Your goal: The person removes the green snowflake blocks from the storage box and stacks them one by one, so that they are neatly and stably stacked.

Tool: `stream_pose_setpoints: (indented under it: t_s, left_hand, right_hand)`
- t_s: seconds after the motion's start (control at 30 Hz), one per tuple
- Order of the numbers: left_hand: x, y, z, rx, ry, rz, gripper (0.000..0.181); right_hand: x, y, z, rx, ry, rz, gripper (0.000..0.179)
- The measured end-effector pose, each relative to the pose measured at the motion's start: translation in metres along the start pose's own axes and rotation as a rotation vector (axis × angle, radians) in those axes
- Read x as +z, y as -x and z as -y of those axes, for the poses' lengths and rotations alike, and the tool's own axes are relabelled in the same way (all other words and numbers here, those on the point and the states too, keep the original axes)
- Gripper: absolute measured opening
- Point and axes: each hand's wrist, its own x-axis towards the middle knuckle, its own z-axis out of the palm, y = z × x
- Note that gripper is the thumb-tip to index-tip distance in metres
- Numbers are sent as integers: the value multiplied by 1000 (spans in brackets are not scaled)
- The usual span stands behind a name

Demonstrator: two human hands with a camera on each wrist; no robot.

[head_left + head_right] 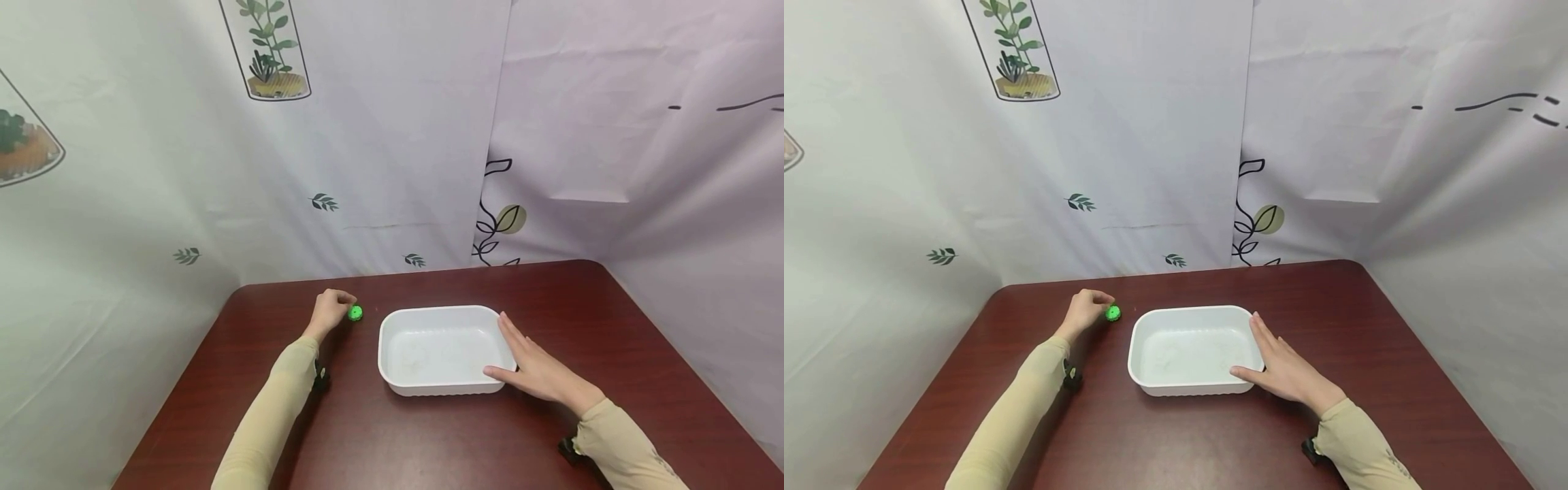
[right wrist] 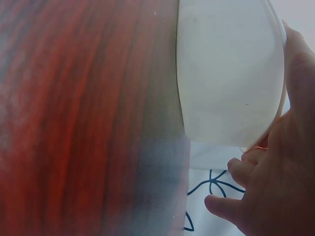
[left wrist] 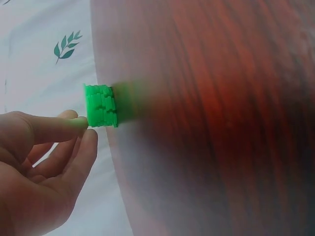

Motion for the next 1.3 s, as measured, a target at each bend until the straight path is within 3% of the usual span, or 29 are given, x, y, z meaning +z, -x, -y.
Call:
stream_pose_setpoints:
  t_s: [0.47, 0.7, 1.3]
  left_hand:
    - [-3, 2, 2, -24, -27, 48, 18]
    - [-2, 0, 2, 2, -28, 23, 16]
    - [-2, 3, 1, -11, -25, 4, 15]
  right_hand:
    - [4, -1, 1, -7, -11, 1, 106]
    - [2, -2, 0, -2, -8, -3, 106]
    - [2, -4, 1, -10, -14, 1, 107]
